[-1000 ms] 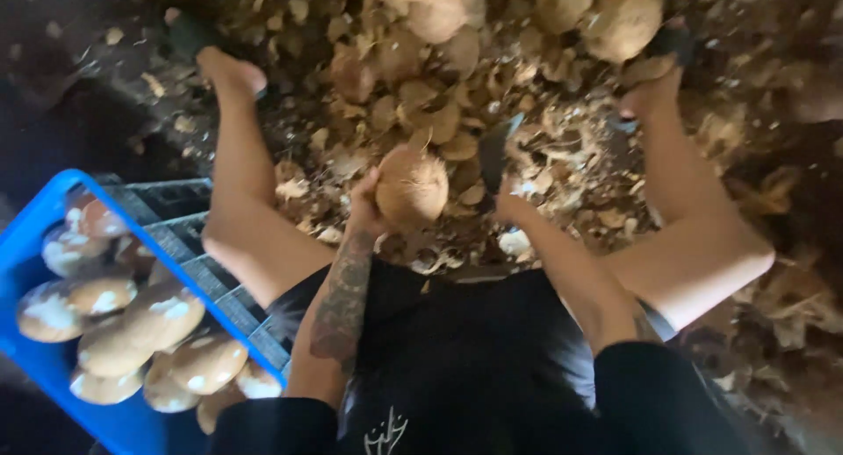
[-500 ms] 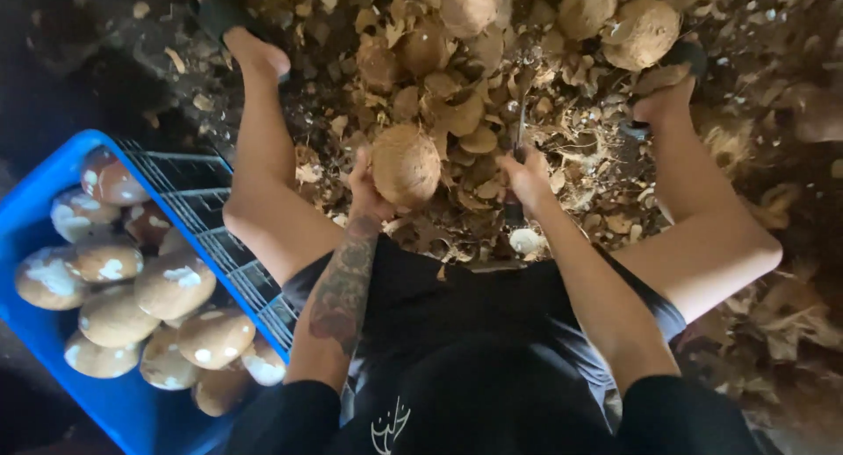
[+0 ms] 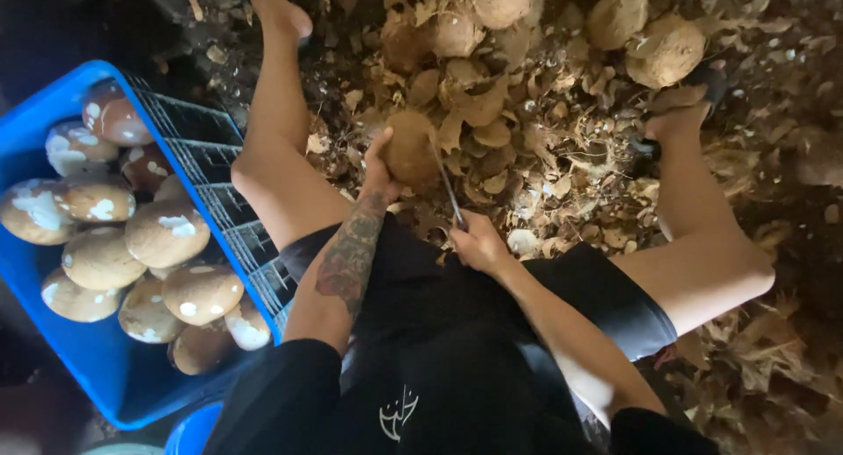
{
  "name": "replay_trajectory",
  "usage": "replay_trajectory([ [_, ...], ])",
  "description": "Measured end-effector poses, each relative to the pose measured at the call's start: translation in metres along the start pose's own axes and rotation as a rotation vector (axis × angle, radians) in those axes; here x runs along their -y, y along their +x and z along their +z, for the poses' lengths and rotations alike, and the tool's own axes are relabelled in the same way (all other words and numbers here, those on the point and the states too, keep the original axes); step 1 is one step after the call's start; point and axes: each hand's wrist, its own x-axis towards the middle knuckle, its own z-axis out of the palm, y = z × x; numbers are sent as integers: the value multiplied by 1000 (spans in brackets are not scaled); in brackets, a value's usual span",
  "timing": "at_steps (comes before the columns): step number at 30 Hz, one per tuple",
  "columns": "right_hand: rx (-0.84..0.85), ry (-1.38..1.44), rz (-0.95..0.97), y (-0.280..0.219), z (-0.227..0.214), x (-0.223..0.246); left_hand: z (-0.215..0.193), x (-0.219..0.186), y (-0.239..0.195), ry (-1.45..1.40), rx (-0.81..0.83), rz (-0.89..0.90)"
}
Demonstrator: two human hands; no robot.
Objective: The person uses a machete to peel the husk off coconuts one at a time. They hold each coconut in one hand and strike it with the machete to remove the outer layer, then place the peeled coconut into a blue crate. The person occasionally picks up another coconut from a pile on the ground.
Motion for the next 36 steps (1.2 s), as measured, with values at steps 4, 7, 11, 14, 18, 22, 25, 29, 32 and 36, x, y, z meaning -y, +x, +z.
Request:
replay_trajectory([
  [4, -47, 91, -98, -43, -16, 71, 11, 6, -20, -43, -17, 16],
  [7, -36, 153, -535, -57, -25, 86, 22, 6, -26, -30, -34, 49],
  [11, -38, -76, -410, -17, -16, 40, 16, 7, -18, -34, -42, 50],
  [14, 9, -445, 210, 15, -9, -11, 3, 11, -9, -141, -18, 56],
  [18, 71, -238, 441, -28, -18, 36, 35, -11, -40, -116, 86, 107],
  [22, -168, -112, -277, -51, -30, 84, 31, -8, -39, -61, 99, 140],
  [25, -149, 100, -772, -56, -28, 89, 28, -7, -51, -1, 36, 108],
  [29, -238, -292, -783, -34, -11, 42, 32, -7, -41, 57, -18, 4],
  [32, -40, -99, 430, 13, -3, -45, 22, -11, -28, 5, 71, 81],
  [36, -52, -279, 332, -50, -17, 81, 27, -11, -39, -107, 154, 153],
])
